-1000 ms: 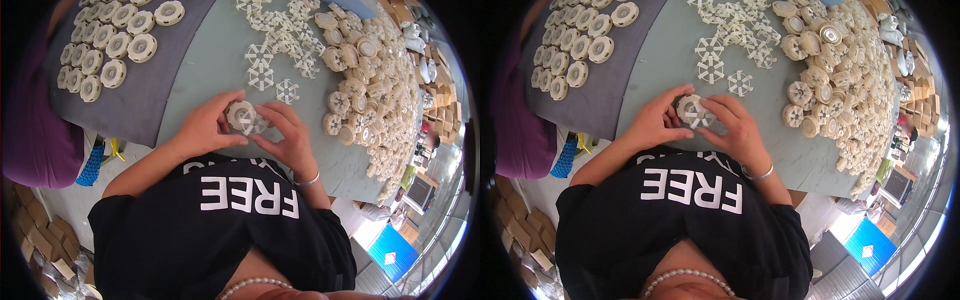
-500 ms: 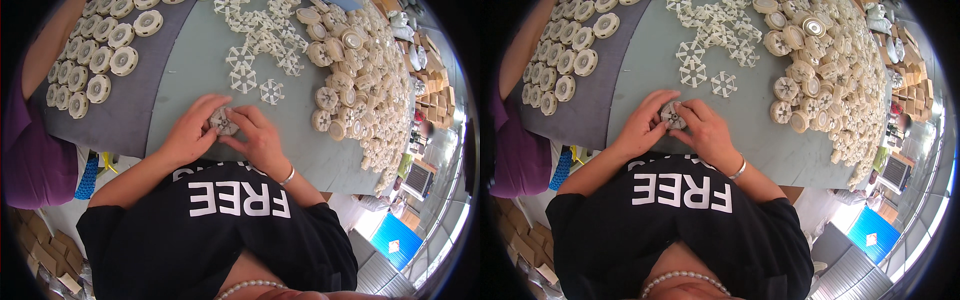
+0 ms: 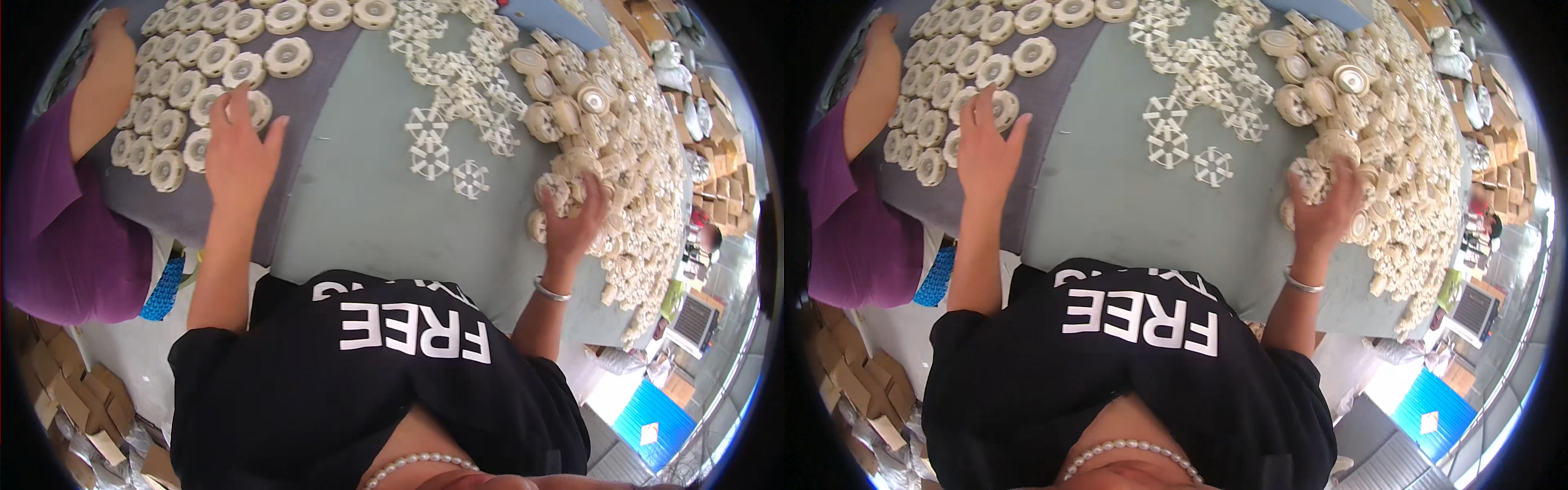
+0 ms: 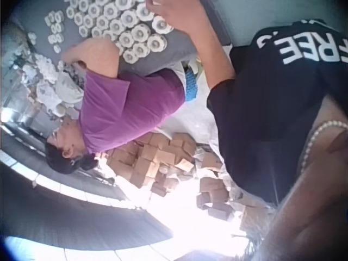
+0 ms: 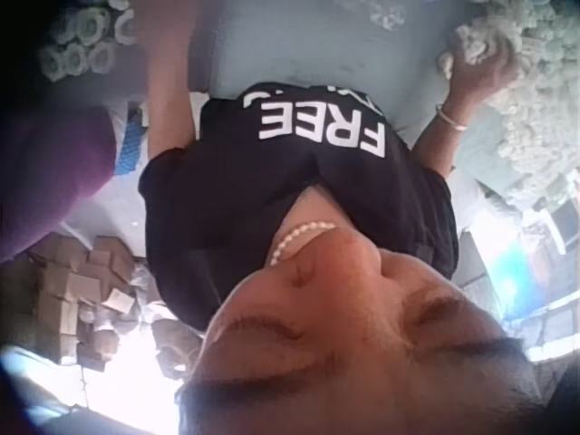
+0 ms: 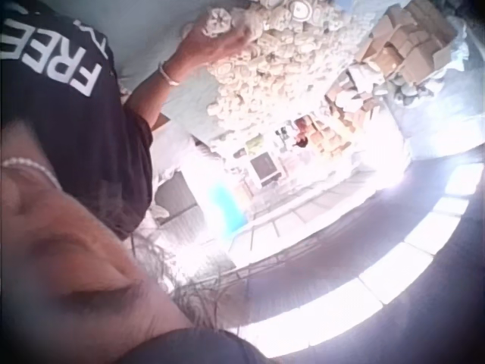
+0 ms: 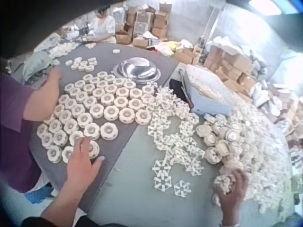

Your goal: The person assembles plastic wheel components by picking up circular bases and plastic spoke inserts, fitting the inserts into the bases by hand, pressing them together, and placing the assembled units on the table.

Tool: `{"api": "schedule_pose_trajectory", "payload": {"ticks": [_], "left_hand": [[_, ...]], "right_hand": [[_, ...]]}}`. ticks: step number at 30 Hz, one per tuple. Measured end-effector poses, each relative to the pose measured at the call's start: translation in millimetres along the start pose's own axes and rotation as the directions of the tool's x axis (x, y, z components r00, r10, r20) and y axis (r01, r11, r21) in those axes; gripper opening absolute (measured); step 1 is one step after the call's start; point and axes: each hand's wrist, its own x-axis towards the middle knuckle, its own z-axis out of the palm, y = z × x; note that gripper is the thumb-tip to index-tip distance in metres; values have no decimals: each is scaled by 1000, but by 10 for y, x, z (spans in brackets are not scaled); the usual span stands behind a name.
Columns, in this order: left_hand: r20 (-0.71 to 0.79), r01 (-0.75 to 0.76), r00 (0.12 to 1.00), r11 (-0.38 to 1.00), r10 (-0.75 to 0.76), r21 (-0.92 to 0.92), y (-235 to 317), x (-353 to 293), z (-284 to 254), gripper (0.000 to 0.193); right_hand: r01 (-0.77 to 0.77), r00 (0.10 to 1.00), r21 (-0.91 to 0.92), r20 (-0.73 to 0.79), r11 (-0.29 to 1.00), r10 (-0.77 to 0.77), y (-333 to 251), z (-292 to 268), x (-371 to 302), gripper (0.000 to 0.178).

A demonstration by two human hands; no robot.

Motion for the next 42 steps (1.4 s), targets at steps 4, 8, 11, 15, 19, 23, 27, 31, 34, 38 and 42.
{"api": "schedule_pose_trajectory", "payload": {"ticks": [4,8,11,15,19,23,27,31,34,38,42], "left_hand": [[37,-10,999,1000,9,12,-19,8,93,57],[234,-63,964,964,125,-258,248,-289,-22,62],[404,-79,868,884,288,-461,516,-608,-39,67],[478,-61,765,787,432,-614,785,-761,-7,74],[397,-84,817,768,417,-635,753,-787,14,73],[506,80,784,751,358,-655,644,-793,41,63],[538,190,768,679,346,-709,662,-793,23,54],[596,235,726,690,344,-685,672,-793,-59,54],[601,329,745,626,288,-707,722,-840,-26,53],[597,403,755,527,271,-749,764,-853,-19,50],[549,309,785,587,287,-748,759,-909,57,44]], "right_hand": [[-107,898,548,412,830,-156,-735,147,-173,52],[-52,918,571,350,819,-186,-771,247,-429,45],[-432,828,746,551,507,-106,-842,109,-542,33],[-624,727,578,677,526,118,-786,131,-550,31],[-63,941,341,333,938,-58,-666,156,-428,44],[-301,755,544,637,783,-153,-677,-54,-315,53],[-338,708,561,681,756,-189,-613,-19,-219,60],[-398,656,601,714,693,-243,-559,-21,-180,61],[-328,722,714,611,618,-323,-794,-85,-181,61],[-277,783,755,536,594,-315,-1092,-103,-288,61],[-297,817,734,527,610,-236,-1106,-66,-312,61]]}}
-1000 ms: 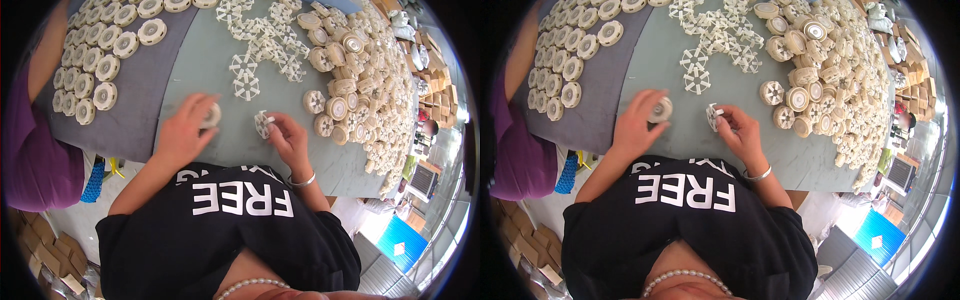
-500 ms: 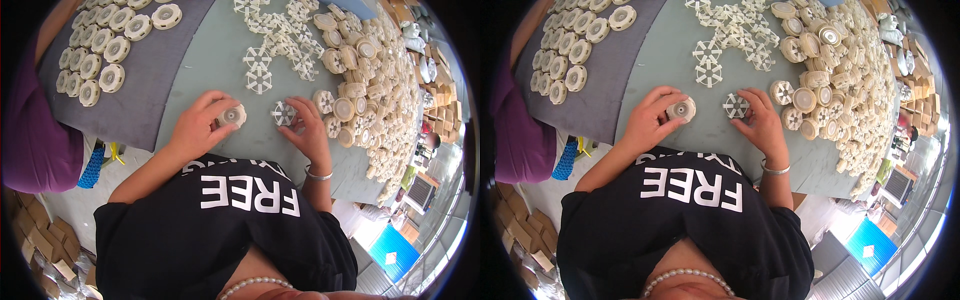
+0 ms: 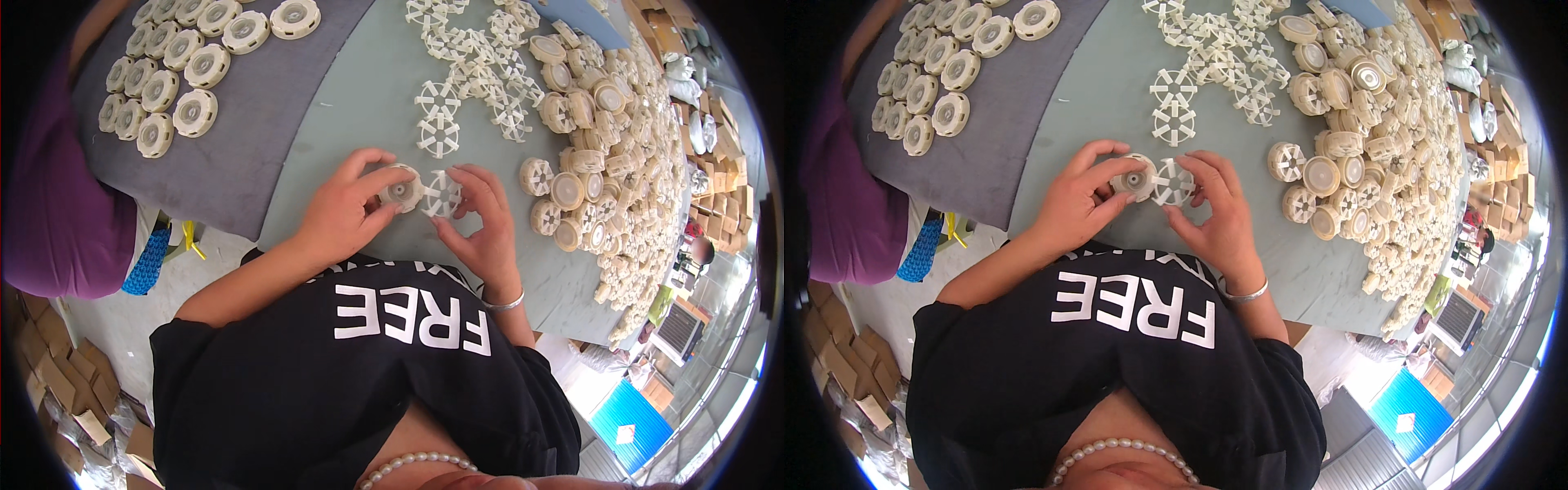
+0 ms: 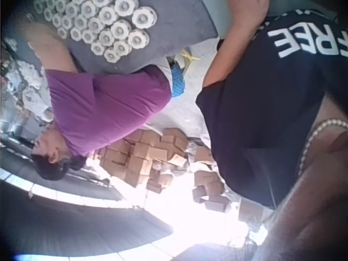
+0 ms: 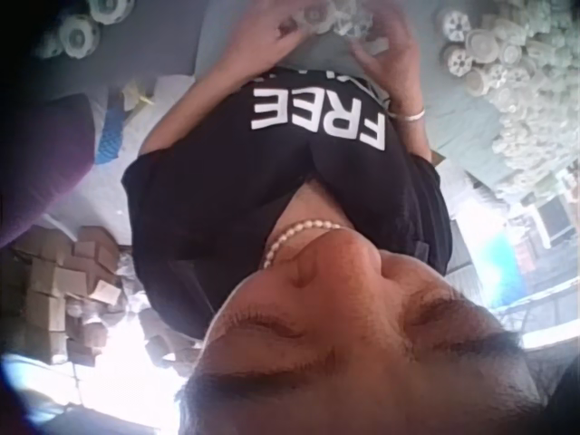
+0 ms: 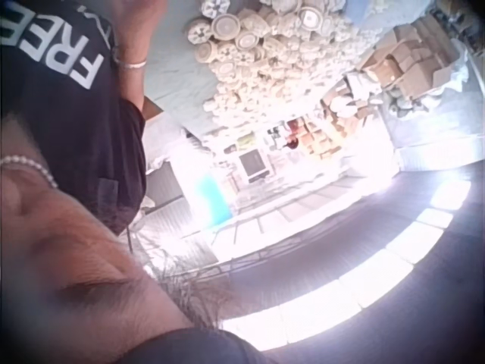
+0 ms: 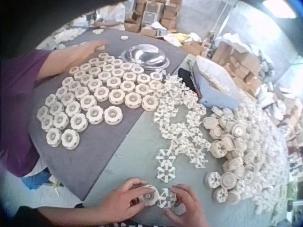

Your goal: The person assembles plastic wheel components by picking up circular bases and plastic spoke inserts, fitting the inserts into the bases by hand, pressing them together, and placing the assembled units on the table.

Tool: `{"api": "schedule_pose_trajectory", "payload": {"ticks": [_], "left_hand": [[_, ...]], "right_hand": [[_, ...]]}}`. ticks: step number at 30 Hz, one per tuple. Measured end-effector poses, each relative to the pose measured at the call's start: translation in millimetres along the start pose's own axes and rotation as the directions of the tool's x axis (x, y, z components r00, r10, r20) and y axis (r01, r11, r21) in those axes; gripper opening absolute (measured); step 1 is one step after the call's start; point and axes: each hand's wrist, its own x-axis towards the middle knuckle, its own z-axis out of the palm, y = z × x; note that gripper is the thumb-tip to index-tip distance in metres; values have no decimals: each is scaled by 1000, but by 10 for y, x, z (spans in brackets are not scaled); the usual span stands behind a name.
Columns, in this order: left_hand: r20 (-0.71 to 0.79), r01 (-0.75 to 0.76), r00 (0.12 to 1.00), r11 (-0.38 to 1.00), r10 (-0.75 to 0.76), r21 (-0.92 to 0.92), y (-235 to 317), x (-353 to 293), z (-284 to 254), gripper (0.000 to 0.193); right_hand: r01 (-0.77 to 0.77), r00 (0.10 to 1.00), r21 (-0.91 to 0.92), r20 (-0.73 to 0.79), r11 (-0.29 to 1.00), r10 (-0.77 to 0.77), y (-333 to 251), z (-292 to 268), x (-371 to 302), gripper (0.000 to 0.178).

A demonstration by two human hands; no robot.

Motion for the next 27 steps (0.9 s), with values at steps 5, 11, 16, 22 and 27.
{"api": "schedule_pose_trajectory", "payload": {"ticks": [5,11,16,22,27], "left_hand": [[2,17,1000,998,-17,-62,61,-10,-19,41],[-32,34,999,994,-38,-106,77,-16,-31,47],[-60,-2,998,990,-7,-138,-64,-9,33,48],[-48,8,999,999,-6,40,52,61,-69,49],[-110,94,986,969,-121,-229,-38,89,4,47]], "right_hand": [[-18,999,27,41,999,17,17,-15,-37,63],[53,997,-86,53,995,-49,-120,203,31,60],[17,997,-141,83,990,-6,-95,346,36,58],[109,993,-266,68,958,-95,-51,387,28,59],[93,995,-278,63,956,-79,-89,381,29,60]]}}
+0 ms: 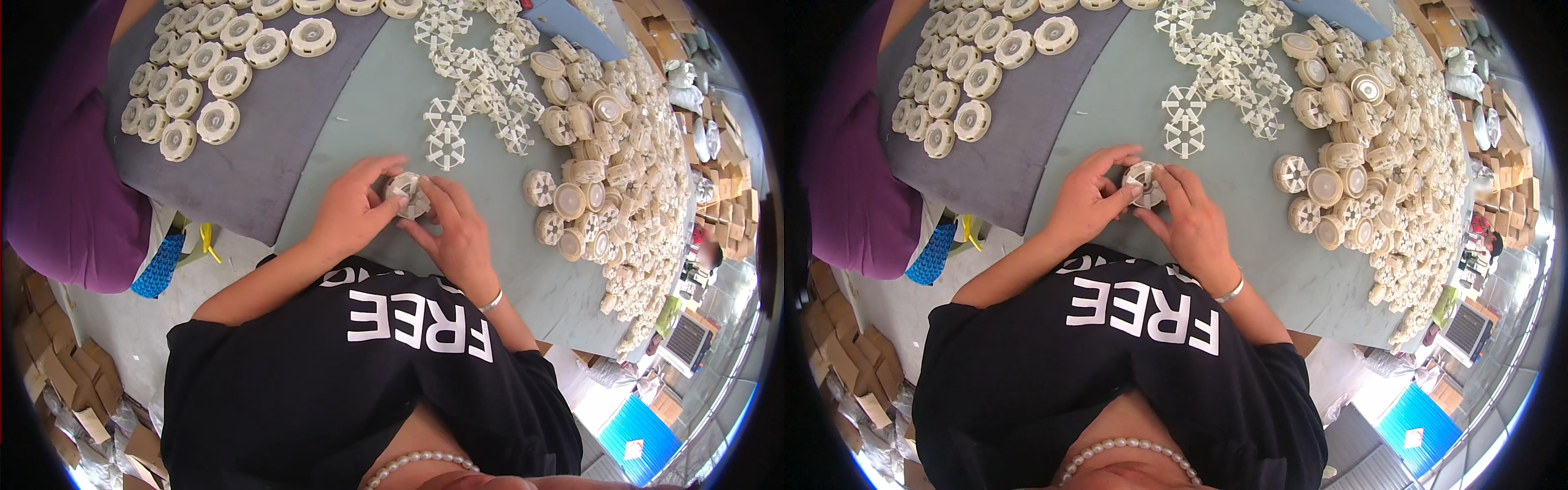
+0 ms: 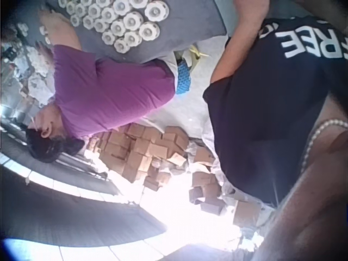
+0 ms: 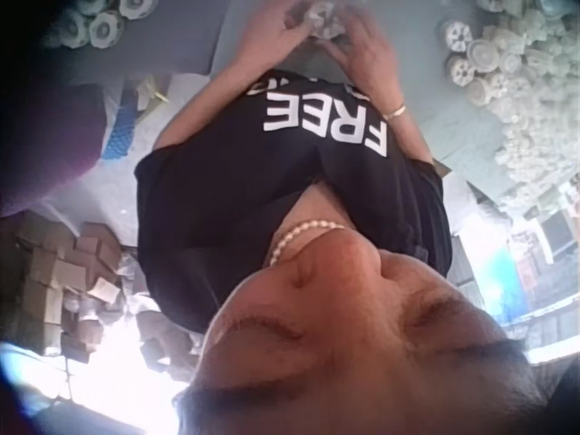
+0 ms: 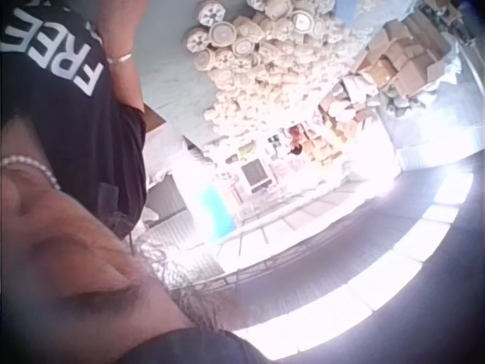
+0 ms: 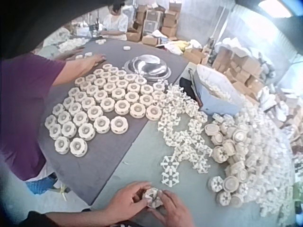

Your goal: The person assembles plastic wheel components by picking up circular bases and plastic spoke inserts, fitting the inserts into the bases by hand, pressing them together, and placing the assembled units on the table.

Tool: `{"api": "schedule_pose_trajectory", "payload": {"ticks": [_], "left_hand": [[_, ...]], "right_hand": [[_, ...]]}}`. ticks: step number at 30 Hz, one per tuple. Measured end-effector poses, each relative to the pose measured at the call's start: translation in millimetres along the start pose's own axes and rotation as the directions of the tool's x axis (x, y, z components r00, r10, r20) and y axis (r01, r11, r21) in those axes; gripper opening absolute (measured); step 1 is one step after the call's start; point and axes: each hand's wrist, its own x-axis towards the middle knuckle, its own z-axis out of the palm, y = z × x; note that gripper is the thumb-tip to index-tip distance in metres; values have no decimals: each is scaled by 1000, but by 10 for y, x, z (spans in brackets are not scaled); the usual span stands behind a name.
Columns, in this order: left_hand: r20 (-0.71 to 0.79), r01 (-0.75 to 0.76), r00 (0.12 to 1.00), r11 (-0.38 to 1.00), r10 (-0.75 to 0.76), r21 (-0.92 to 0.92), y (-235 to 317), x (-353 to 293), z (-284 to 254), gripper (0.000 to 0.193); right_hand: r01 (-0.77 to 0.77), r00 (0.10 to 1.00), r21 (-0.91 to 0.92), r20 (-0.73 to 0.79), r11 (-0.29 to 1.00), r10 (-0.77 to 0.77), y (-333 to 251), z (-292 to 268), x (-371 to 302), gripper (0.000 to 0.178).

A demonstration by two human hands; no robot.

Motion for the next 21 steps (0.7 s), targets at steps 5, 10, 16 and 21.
{"api": "schedule_pose_trajectory", "payload": {"ticks": [5,10,16,21], "left_hand": [[-1,54,999,994,-54,-91,17,-12,1,46],[-42,61,997,998,-62,-25,2,12,39,45],[-104,-226,954,904,280,362,-31,-44,-284,44],[-463,48,774,689,432,723,90,-140,-1008,44]], "right_hand": [[21,985,5,-174,1000,-19,14,200,-85,59],[24,995,-99,-98,995,-34,-35,163,-39,60],[-82,989,1,125,997,81,208,-159,-162,62],[-195,975,-407,-177,892,133,593,-685,-262,65]]}}
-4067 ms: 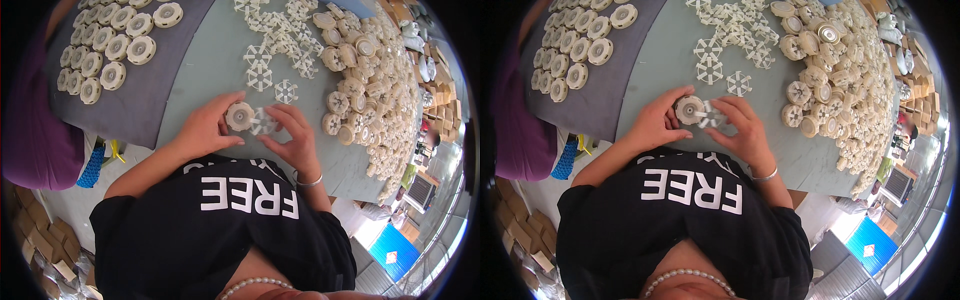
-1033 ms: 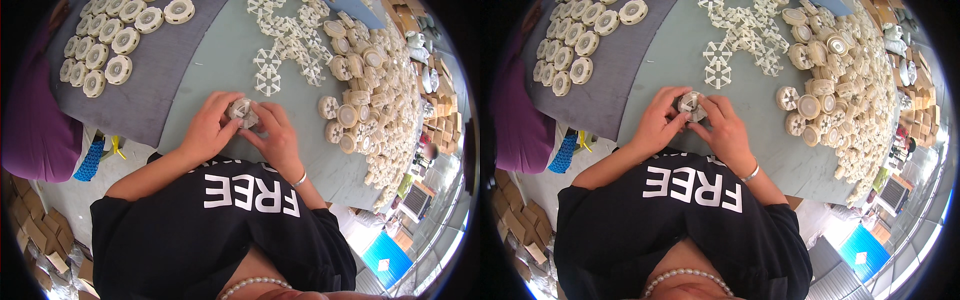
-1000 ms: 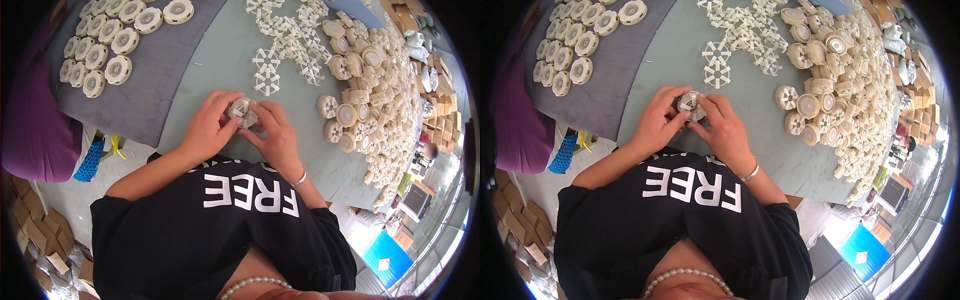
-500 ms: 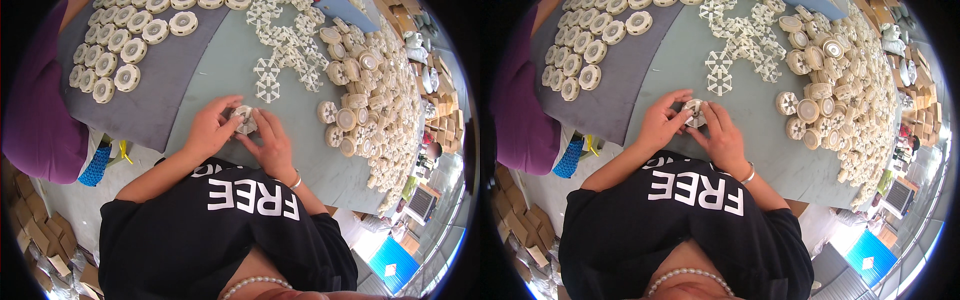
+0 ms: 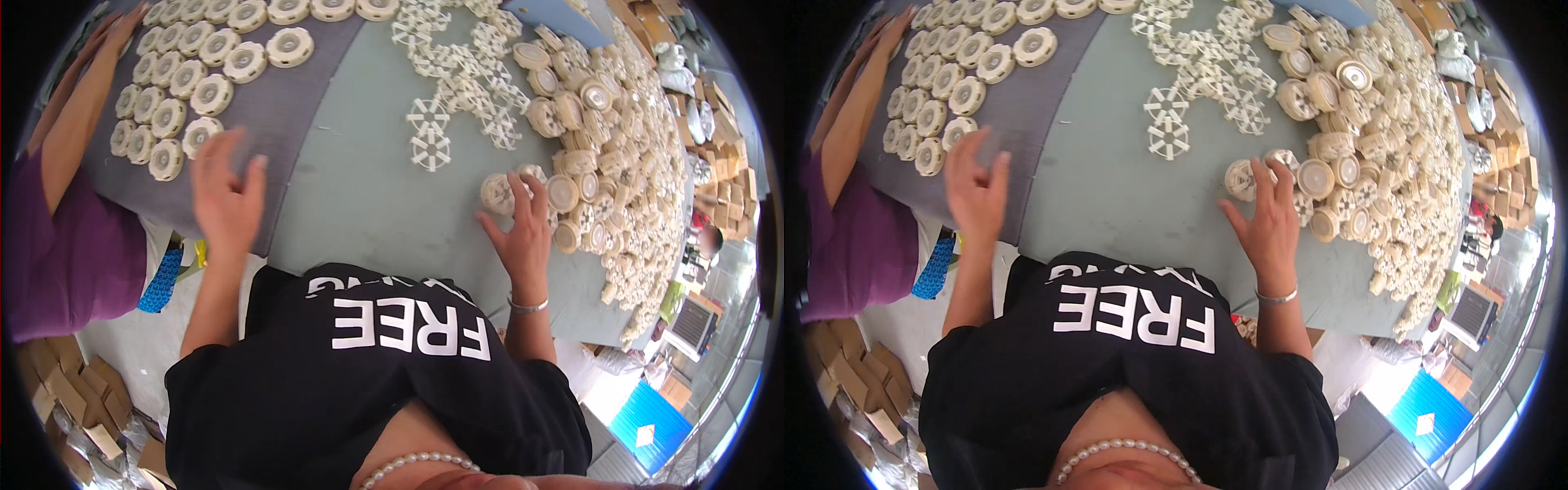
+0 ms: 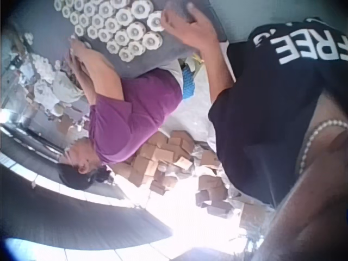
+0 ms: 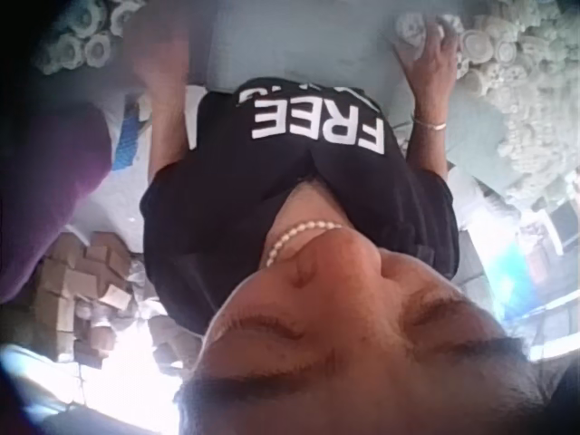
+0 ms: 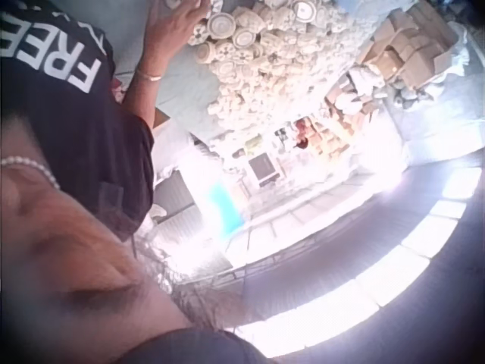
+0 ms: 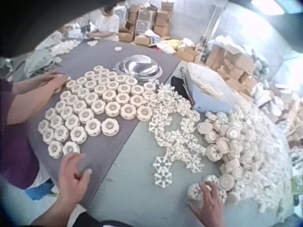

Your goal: The person assembles plastic wheel components by picking up circular bases and plastic spoke inserts, fitting the inserts into the bases by hand, pressing them together, and placing the assembled units on the table.

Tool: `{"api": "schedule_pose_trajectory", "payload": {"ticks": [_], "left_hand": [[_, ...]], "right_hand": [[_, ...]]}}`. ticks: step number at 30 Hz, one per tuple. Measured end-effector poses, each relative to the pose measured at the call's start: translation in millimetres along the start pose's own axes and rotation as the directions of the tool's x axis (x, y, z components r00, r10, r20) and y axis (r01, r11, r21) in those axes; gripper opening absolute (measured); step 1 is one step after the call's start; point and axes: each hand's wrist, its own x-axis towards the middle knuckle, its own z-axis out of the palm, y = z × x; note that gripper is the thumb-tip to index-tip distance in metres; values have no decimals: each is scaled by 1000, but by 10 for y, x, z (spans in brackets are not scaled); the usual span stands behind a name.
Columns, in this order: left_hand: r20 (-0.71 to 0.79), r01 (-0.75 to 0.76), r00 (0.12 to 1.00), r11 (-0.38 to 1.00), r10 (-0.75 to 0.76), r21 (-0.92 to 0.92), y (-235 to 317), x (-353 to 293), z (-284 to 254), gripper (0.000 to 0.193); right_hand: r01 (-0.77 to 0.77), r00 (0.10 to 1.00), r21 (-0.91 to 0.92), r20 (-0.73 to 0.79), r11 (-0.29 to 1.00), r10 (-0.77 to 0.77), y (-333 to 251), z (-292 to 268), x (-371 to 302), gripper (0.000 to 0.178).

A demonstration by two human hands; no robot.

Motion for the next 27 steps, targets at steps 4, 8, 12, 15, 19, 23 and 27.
{"api": "schedule_pose_trajectory", "payload": {"ticks": [4,8,12,15,19,23,27], "left_hand": [[-44,-139,987,953,157,270,-293,245,-11,43],[52,-187,982,940,180,286,-292,219,72,41],[135,-159,980,984,147,78,-119,147,99,41],[160,-167,970,979,185,-120,-54,73,128,44],[92,-117,988,991,122,-61,67,61,122,57],[7,-157,988,982,157,100,6,221,184,65],[311,2,950,992,37,-124,184,30,234,66]], "right_hand": [[102,994,206,-66,973,-90,-429,261,301,65],[146,987,249,-102,957,-124,-635,612,443,55],[130,990,417,-4,899,-142,-485,505,183,47],[34,991,498,93,866,-93,-391,291,-19,50],[-197,965,512,250,836,75,-409,179,-27,62],[-35,988,421,149,906,-31,-327,207,-38,73],[-58,996,433,90,900,21,-340,32,-51,69]]}}
